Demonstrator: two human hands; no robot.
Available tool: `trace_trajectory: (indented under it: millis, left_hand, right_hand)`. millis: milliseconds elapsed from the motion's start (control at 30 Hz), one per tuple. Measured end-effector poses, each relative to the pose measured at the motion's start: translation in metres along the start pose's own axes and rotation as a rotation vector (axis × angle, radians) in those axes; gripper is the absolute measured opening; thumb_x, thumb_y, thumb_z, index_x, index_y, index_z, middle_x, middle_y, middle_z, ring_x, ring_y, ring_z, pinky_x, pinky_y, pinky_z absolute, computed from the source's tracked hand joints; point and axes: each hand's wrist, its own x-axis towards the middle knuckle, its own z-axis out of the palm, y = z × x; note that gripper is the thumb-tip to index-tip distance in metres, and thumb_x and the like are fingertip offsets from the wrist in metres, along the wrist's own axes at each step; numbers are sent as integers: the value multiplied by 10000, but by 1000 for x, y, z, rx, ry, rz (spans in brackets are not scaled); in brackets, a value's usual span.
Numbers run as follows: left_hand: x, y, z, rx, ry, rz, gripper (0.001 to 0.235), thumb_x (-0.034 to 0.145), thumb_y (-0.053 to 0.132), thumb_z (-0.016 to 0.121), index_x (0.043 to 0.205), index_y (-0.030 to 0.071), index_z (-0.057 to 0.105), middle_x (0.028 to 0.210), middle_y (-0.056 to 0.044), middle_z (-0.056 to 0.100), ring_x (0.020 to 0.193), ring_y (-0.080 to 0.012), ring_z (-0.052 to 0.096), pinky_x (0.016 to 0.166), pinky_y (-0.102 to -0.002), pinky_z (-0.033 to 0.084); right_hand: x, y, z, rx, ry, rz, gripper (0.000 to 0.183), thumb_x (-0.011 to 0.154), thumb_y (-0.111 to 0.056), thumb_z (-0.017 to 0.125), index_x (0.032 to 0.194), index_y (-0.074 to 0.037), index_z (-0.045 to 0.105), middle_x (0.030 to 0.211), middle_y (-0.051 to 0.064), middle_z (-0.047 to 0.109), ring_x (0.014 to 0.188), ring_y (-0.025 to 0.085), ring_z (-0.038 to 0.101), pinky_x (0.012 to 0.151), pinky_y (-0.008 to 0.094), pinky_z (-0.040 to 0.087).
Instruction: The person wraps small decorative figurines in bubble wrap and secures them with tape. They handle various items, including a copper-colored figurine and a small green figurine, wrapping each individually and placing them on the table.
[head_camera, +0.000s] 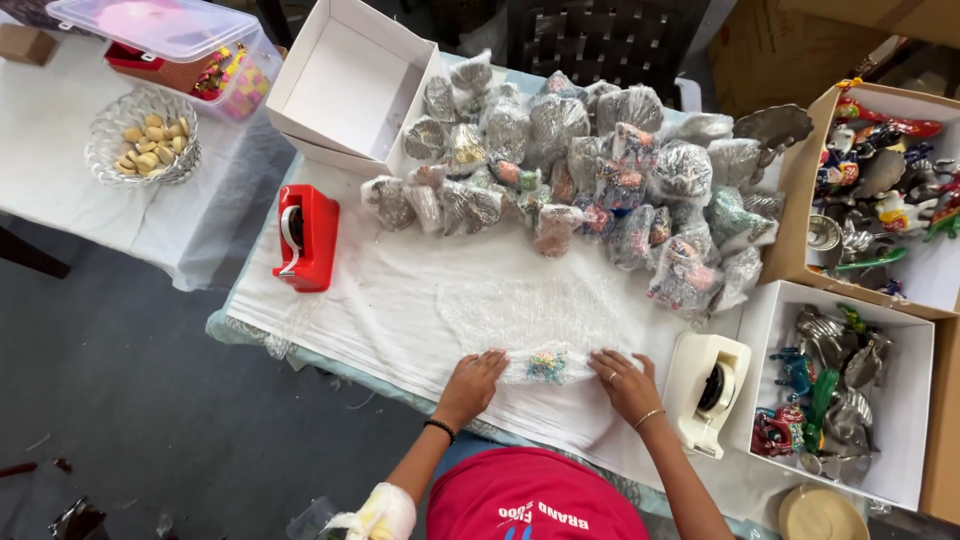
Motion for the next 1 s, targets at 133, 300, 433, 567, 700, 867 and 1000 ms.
trace_trajectory:
  millis: [133, 300, 433, 567, 700, 867, 1000]
  left_hand:
    - [19, -9, -36, -395, 161, -84, 369, 919, 81, 586, 1275, 127, 673, 1259, -55, 747, 1217, -226, 682, 1009, -432, 463]
    - [46, -31, -53, -766, 35, -527, 314, 940, 268, 682, 1176, 63, 700, 782, -175, 719, 670, -330, 701, 607, -418, 527]
    - [46, -54, -34, -565, -14, -607, 345, 958, 343, 692, 1149, 56, 690, 733, -185, 693, 680, -341, 675, 627, -446, 511]
    - [41, -49, -31, -419, -15, -587, 410, 940, 346, 699, 1255, 98, 616, 843, -137, 715, 858, -337, 674, 737, -466, 533]
    - [43, -10, -36, 84, 226, -411, 648, 914, 250, 608, 1509, 86, 414, 1441, -168, 560, 1350, -320, 501, 1064, -494, 424]
    - [60, 12, -5, -6, 3, -114, 749, 995, 461, 542, 1581, 58, 308, 1670, -119, 233, 1529, -282, 210, 1185, -512, 196]
    - [34, -26, -14, -1, 3, -102, 710, 1006, 498, 497, 1585, 130, 314, 1670, -32, 256, 1523, -230, 221, 1188, -485, 185]
  right_hand:
    - [38, -7, -38, 96, -273, 313, 232, 982, -329, 602, 1162, -341, 748, 1255, -140, 730, 1241, 64, 610, 1155, 421, 246]
    - [73, 36, 2, 452, -150, 455, 336, 919, -499, 647, 1148, -286, 770, 980, -53, 794, 910, 108, 750, 877, 270, 507]
    - [88, 36, 8, 367, -65, 518, 342, 909, -498, 660, 1090, -242, 798, 926, -59, 803, 820, 134, 749, 794, 304, 462]
    - [92, 15, -5, 268, 43, 632, 380, 966, -488, 611, 1253, -271, 731, 1132, -24, 756, 1000, 154, 708, 963, 389, 428]
    - [83, -5, 14, 0, 337, 213, 614, 989, -367, 506, 1560, -149, 443, 1582, 53, 469, 1431, 200, 458, 1097, 525, 267]
    - [86, -60, 12, -107, -96, -72, 747, 978, -387, 520, 1594, -75, 236, 1684, 85, 194, 1543, 196, 155, 1158, 502, 138]
    - [69, -28, 5, -108, -247, 97, 733, 979, -441, 541, 1585, -155, 242, 1679, 1, 176, 1538, 160, 136, 1167, 456, 100]
